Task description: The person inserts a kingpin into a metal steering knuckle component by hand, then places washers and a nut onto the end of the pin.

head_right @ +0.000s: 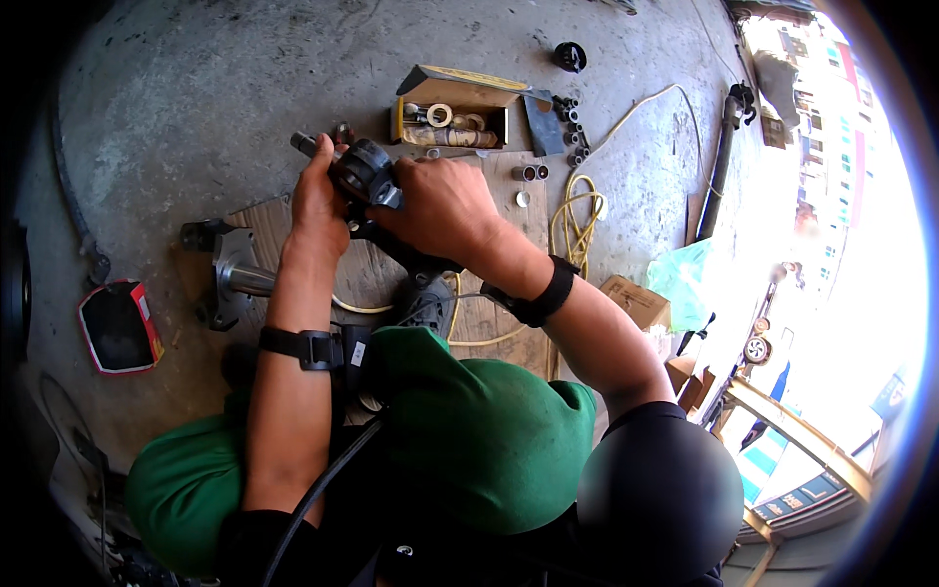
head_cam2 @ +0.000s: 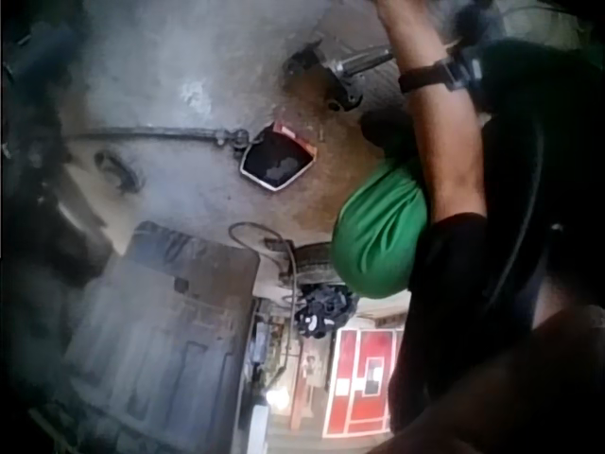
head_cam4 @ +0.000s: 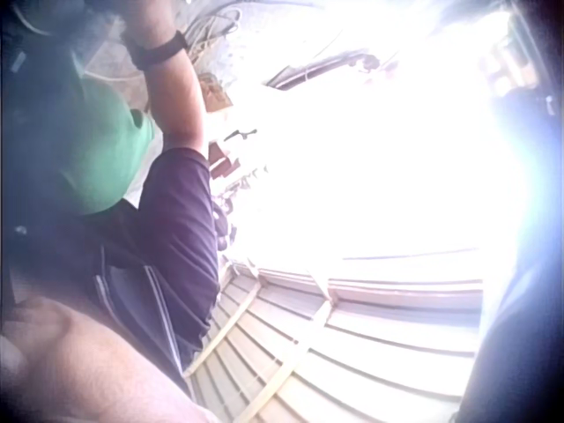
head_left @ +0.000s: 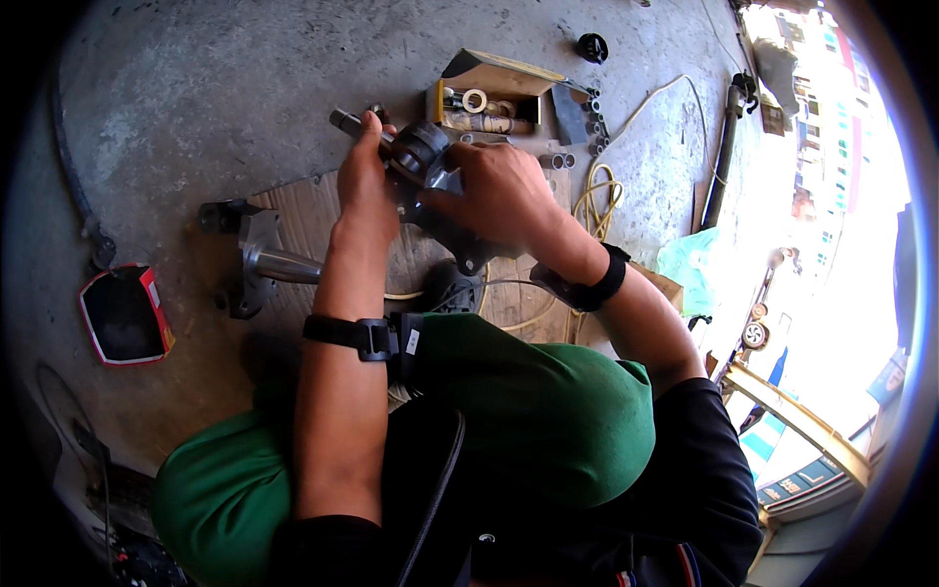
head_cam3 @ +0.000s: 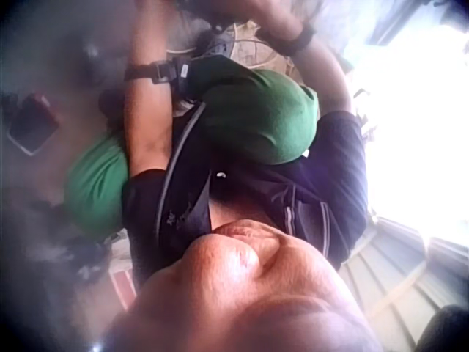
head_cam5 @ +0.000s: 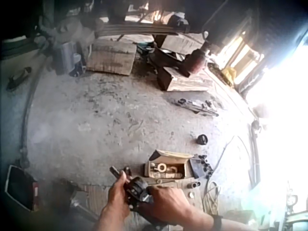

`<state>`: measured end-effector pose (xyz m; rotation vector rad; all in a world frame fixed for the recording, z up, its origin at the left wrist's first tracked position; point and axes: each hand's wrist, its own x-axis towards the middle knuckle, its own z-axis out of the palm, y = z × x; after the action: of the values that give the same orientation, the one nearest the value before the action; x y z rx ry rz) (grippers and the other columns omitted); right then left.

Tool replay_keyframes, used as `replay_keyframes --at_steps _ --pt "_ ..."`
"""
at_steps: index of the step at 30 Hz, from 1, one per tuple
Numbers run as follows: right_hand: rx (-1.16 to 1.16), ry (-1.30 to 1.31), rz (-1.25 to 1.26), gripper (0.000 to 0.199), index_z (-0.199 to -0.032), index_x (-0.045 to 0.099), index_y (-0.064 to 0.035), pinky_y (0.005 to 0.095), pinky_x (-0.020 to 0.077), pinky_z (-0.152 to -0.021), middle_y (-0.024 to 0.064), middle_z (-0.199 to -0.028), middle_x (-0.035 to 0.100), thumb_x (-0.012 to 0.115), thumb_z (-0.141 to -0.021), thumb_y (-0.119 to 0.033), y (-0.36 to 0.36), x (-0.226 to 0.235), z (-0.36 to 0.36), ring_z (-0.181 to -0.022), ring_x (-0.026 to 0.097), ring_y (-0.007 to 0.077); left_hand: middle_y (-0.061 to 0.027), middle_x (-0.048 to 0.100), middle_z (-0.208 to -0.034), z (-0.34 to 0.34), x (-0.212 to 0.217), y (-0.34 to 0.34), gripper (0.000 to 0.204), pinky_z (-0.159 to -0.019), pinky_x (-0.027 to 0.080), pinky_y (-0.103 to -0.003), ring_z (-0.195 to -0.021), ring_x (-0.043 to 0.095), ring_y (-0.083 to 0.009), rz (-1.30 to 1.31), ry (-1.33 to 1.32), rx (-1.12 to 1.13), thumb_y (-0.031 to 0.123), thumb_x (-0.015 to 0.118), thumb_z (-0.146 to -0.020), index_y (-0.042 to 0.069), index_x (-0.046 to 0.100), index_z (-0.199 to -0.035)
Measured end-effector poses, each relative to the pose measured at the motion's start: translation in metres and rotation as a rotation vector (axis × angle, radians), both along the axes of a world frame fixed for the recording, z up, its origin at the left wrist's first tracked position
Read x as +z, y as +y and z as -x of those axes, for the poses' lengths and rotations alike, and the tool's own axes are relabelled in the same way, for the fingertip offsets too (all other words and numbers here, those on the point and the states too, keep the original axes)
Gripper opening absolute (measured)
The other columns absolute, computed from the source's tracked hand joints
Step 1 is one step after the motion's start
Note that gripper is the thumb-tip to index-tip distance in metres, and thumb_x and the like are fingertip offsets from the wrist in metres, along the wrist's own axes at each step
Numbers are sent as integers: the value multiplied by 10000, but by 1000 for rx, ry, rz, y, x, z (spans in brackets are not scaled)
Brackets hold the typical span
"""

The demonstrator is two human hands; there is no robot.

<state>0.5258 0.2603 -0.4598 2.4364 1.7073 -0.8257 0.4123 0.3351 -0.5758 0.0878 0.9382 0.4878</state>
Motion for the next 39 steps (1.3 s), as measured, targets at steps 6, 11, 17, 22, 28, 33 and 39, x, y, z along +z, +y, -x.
replay_keyframes --at_steps 6,11,17,22,28,33,39 --pt "-35 -9 -8 420 -848 670 -25 480 532 -692 203 -757 678 738 -776 -434 -1 -2 4 -757 671 395 -33 554 -955 -4 -6 2 352 -715 502 -334 -829 603 -163 12 47 -33 486 541 -992 140 578 -1046" --pt "-129 75 0 373 -913 724 -65 464 536 -694 175 -763 689 734 -783 -414 0 -2 1 -765 676 377 -37 556 -929 -3 -5 3 359 -706 499 -327 -808 602 -159 -1 97 -36 477 539 -993 125 587 -1044" --pt "-97 61 17 257 -905 754 -116 453 535 -682 150 -772 694 684 -837 -353 5 -5 -9 -760 676 357 -45 557 -927 -4 -1 2 391 -713 508 -324 -806 603 -161 -15 101 -3 467 550 -987 108 601 -1133" --pt "80 100 -76 213 -896 755 -134 439 533 -665 136 -782 694 663 -860 -322 0 -5 -27 -753 668 354 -38 556 -928 -2 6 3 393 -720 516 -321 -826 606 -165 -25 78 -18 445 550 -993 95 615 -1159" --pt "-330 299 -118 253 -939 742 -27 311 508 -686 56 -747 689 718 -885 -273 -13 -56 -105 -700 616 127 -66 646 -993 0 -1 4 439 -763 539 -345 -872 654 -187 18 63 -17 460 523 -1000 73 616 -1184" --pt "-450 349 -92 334 -964 748 -41 362 528 -745 140 -838 718 720 -815 -339 -14 -114 -130 -776 676 218 -126 676 -942 7 -17 5 494 -727 574 -378 -835 692 -244 -37 173 -77 519 540 -974 53 603 -1126" --pt "-366 154 -75 381 -1104 723 -119 396 542 -791 151 -959 731 685 -832 -383 -1 -125 -128 -909 697 306 -128 680 -928 6 -19 2 469 -728 576 -377 -822 694 -242 -77 144 -78 505 553 -971 61 599 -1117"
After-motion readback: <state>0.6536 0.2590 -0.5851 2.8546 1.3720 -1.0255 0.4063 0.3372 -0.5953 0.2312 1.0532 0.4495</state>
